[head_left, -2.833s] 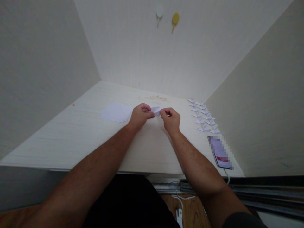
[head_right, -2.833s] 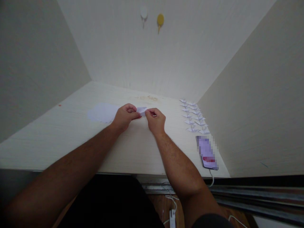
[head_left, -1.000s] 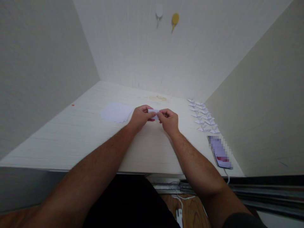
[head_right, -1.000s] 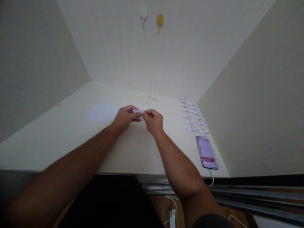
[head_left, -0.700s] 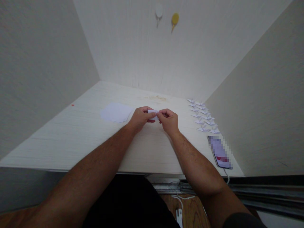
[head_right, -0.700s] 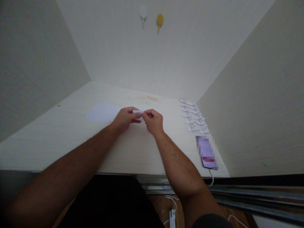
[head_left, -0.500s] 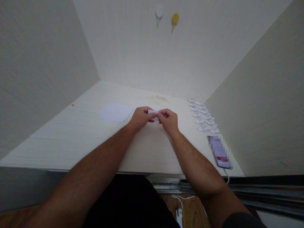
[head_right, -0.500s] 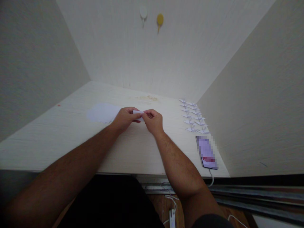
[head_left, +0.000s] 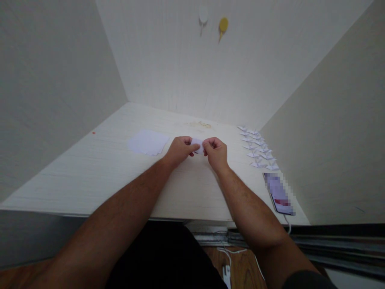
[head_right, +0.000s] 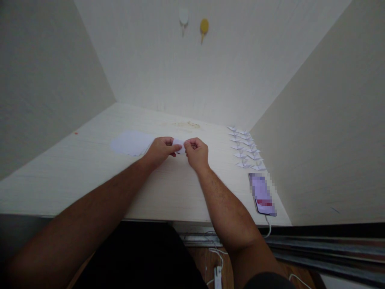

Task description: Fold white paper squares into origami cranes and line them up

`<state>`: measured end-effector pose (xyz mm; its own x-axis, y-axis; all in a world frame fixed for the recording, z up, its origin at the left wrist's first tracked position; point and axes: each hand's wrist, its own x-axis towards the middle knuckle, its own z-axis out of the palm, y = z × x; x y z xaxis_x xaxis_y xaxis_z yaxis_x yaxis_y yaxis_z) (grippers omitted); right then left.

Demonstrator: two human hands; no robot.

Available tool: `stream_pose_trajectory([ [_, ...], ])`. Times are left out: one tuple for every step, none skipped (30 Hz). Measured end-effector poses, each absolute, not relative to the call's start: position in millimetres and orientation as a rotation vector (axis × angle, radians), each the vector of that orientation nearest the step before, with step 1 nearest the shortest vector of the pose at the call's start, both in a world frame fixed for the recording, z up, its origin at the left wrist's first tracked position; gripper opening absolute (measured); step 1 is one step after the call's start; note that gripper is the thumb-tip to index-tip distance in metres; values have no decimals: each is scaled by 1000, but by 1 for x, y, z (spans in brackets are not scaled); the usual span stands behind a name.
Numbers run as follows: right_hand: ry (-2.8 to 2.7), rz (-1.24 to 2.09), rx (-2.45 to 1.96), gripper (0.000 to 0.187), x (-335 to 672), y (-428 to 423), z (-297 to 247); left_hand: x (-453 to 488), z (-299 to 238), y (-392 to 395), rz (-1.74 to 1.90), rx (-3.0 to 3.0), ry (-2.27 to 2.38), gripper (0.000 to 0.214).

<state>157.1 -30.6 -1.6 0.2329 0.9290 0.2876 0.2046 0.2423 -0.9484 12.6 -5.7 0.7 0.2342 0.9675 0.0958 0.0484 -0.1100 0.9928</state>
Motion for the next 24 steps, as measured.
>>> stream_pose_trajectory([
  [-1271, 737, -1250, 16, 158, -30, -2, 12, 1, -6, 1075, 1472, 1054, 18],
  [-1301, 741, -1265, 16, 158, -30, -3, 11, 3, -6, 1071, 1524, 1087, 17],
  [-1340, 741, -1284, 15, 159, -29, -3, 10, 4, -6, 1065, 1583, 1127, 16],
  [-1383, 735, -1305, 15, 160, -29, -4, 9, 6, -6, 1061, 1637, 1171, 15],
  [-1428, 723, -1325, 14, 161, -29, -4, 8, 8, -7, 1062, 1676, 1212, 13],
  [-1471, 705, -1342, 14, 162, -29, -4, 7, 9, -7, 1071, 1693, 1245, 13],
  [-1510, 684, -1354, 13, 162, -29, -4, 7, 10, -7, 1090, 1681, 1262, 12],
  [-1542, 666, -1359, 13, 163, -29, -4, 6, 10, -7, 1117, 1649, 1257, 13],
  [-1563, 654, -1359, 13, 163, -30, -4, 6, 10, -6, 1144, 1605, 1231, 13],
  [-1571, 650, -1357, 13, 163, -30, -4, 6, 9, -6, 1167, 1560, 1193, 14],
  [-1569, 662, -1353, 13, 162, -30, -4, 6, 8, -5, 1180, 1525, 1155, 14],
  [-1555, 686, -1348, 13, 162, -30, -3, 6, 7, -5, 1181, 1507, 1124, 15],
  [-1537, 718, -1343, 14, 162, -31, -3, 5, 6, -4, 1171, 1506, 1100, 15],
  [-1518, 756, -1338, 15, 162, -31, -2, 4, 6, -4, 1157, 1518, 1084, 15],
  [-1504, 792, -1332, 18, 162, -31, -2, 4, 6, -3, 1139, 1535, 1076, 16],
  [-1496, 822, -1326, 20, 162, -31, -1, 3, 6, -3, 1124, 1547, 1071, 16],
  [-1491, 842, -1318, 21, 162, -31, -1, 3, 7, -4, 1118, 1546, 1069, 17],
  [-1484, 855, -1309, 22, 162, -31, 0, 4, 8, -4, 1120, 1531, 1071, 17],
  [-1471, 863, -1300, 22, 162, -31, 0, 4, 9, -5, 1134, 1502, 1076, 17],
  [-1451, 869, -1290, 21, 163, -30, 0, 5, 10, -6, 1156, 1463, 1085, 17],
  [-1427, 876, -1283, 20, 163, -30, 1, 6, 11, -6, 1187, 1419, 1091, 17],
  [-1405, 885, -1279, 19, 163, -30, 1, 7, 11, -6, 1222, 1375, 1092, 18],
  [-1388, 897, -1279, 19, 162, -30, 1, 8, 11, -6, 1258, 1333, 1088, 19],
  [-1374, 909, -1278, 18, 162, -30, 2, 9, 10, -6, 1292, 1298, 1078, 19],
])
